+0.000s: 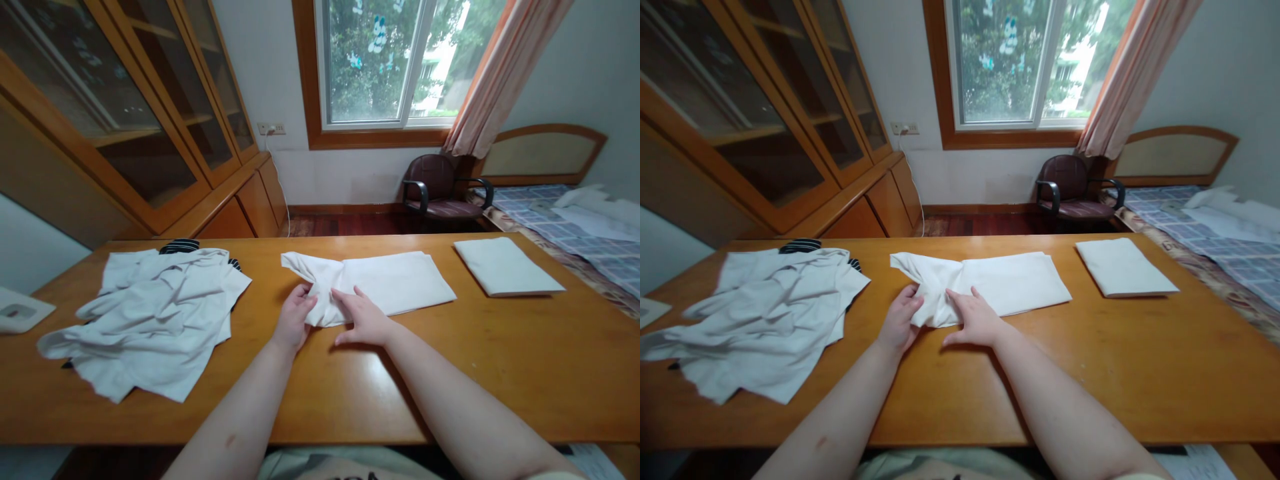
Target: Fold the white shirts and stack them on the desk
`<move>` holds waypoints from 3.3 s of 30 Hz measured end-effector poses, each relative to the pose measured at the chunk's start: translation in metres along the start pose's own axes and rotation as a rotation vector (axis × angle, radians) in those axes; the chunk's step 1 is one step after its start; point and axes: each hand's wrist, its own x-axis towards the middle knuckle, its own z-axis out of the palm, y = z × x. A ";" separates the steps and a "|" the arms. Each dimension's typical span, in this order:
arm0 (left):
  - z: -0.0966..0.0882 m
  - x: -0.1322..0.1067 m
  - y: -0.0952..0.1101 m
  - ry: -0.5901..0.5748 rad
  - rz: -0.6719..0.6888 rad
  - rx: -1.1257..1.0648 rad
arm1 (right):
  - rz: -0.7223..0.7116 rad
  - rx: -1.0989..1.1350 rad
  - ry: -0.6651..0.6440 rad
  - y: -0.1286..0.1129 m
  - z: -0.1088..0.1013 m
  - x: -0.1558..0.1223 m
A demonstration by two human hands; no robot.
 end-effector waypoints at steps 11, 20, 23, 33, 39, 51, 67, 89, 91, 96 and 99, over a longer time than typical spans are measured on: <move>0.014 -0.007 -0.015 -0.292 0.121 0.231 | 0.270 0.367 0.305 -0.002 0.019 0.002; -0.058 0.029 0.014 0.144 0.146 0.692 | 0.304 0.819 0.195 0.021 0.000 -0.009; -0.055 0.023 0.021 -0.187 0.197 0.860 | 0.328 0.865 0.153 0.021 -0.008 -0.008; -0.036 0.017 0.004 -0.313 0.127 0.874 | 0.498 0.496 0.661 0.041 -0.005 0.001; -0.033 0.024 -0.008 -0.214 -0.015 0.853 | 0.640 0.170 0.652 0.028 -0.012 -0.003; -0.026 0.024 -0.015 -0.116 -0.101 1.117 | 0.731 0.191 0.520 0.026 -0.017 -0.010; -0.018 0.021 -0.017 0.002 -0.213 1.210 | 0.797 0.017 0.409 0.039 -0.024 -0.005; -0.018 0.025 -0.016 -0.471 0.031 1.536 | 0.638 -0.298 0.366 0.027 -0.021 -0.007; -0.017 0.025 -0.015 -0.431 0.005 1.550 | 0.540 -0.368 0.290 0.025 -0.022 -0.009; -0.004 0.027 -0.008 -0.355 0.005 1.600 | 0.356 -0.406 0.320 0.018 -0.024 -0.011; 0.008 0.032 -0.008 -0.306 0.148 1.659 | 0.151 -0.314 0.183 0.016 -0.020 -0.009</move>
